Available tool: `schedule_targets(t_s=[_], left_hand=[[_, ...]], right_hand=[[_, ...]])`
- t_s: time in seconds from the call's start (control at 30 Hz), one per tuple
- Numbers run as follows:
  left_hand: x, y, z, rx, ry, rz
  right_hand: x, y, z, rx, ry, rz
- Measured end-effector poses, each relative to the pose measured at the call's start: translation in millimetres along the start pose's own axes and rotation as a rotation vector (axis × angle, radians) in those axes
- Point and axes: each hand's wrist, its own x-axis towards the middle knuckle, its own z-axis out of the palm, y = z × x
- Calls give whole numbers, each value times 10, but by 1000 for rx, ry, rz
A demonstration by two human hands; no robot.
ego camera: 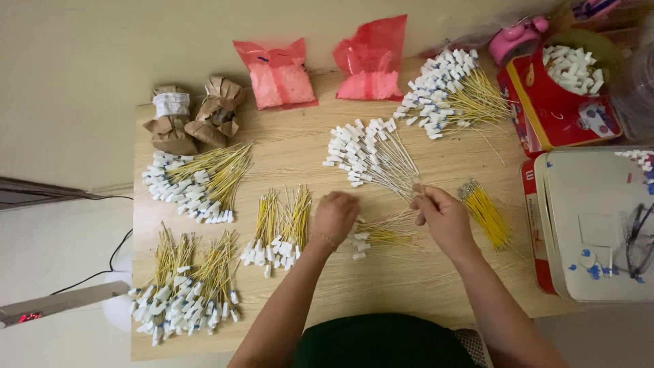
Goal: The person sits at a table and repeatedly picks up small white foam pieces and yellow sticks. They insert the foam pieces onto the sticks and place the assembled items into a pile on the table.
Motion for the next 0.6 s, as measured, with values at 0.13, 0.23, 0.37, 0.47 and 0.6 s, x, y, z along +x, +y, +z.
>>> schedule_targets(t_s=[0.13, 0.23, 0.37, 0.47, 0.6], left_hand=[[326, 10, 192, -116, -65, -310], [513, 10, 272, -42, -76, -286], [503, -46, 369, 1, -77, -256], [439, -21, 258, -29, -96, -279], [430, -22, 197, -100, -122, -408]], right_hand=[[14, 16, 57, 108, -36, 50], [50, 189, 60, 90, -20, 35], [34, 206, 53, 111, 25, 57], [27, 194, 86, 142, 13, 57], [-14, 140, 158, 156, -49, 33]])
